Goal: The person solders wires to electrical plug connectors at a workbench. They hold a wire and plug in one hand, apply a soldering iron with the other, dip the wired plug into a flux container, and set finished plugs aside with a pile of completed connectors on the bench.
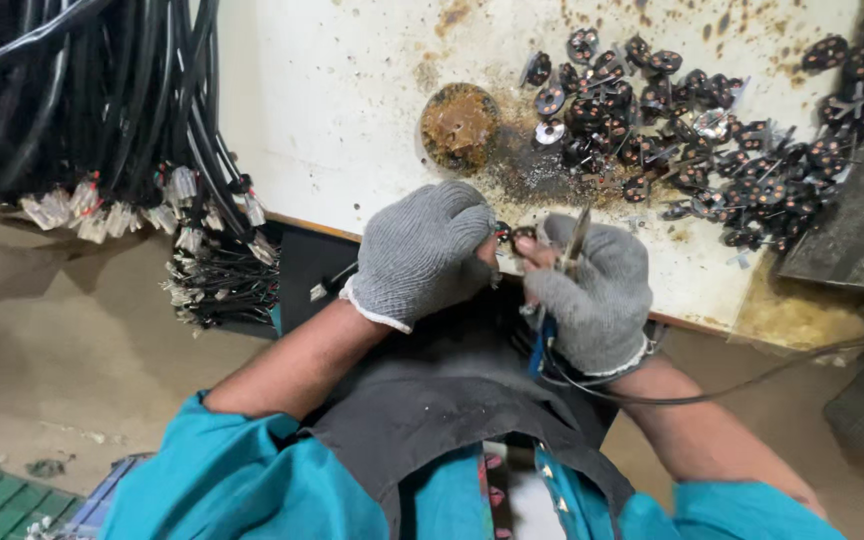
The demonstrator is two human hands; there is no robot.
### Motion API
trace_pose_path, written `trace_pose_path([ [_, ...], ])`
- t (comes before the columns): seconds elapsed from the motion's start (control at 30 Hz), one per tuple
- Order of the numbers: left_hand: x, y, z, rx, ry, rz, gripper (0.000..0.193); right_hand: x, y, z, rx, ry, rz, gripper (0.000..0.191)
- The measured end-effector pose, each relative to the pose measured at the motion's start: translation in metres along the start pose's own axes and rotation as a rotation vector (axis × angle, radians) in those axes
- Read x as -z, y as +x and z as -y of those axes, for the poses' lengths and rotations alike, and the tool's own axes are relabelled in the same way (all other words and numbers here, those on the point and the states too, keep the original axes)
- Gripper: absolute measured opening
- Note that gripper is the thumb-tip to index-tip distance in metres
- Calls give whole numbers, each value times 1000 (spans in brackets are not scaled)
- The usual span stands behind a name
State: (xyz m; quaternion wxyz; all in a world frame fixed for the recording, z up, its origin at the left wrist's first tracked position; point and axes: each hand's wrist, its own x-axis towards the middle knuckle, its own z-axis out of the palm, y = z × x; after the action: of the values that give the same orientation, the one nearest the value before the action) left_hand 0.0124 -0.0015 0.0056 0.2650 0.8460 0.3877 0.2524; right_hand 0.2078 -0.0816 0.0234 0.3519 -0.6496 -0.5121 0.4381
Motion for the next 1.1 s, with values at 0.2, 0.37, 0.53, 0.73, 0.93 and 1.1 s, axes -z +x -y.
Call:
trace_pose_path([
  [0.2, 1, 3, -1, 10, -1, 9, 14, -18, -2, 11, 362, -716, -454, 20],
  [0.37, 9, 3, 1, 20, -125, 43, 17, -16, 4, 14, 398, -182, -410, 31],
  [0.53, 5, 0, 2, 40, -191, 94, 24, -8, 1, 8, 275, 253, -239, 27],
  [0.73, 1, -13, 6, -9, -291, 64, 22, -8, -2, 11, 255, 213, -198, 17],
  [0.93, 6, -12, -1, 3, -295, 101, 25, -6, -1, 12, 86, 347, -188, 23],
  [1.1, 59, -13, 23, 296, -179, 582, 51, -2, 3, 8, 449, -165, -260, 26],
])
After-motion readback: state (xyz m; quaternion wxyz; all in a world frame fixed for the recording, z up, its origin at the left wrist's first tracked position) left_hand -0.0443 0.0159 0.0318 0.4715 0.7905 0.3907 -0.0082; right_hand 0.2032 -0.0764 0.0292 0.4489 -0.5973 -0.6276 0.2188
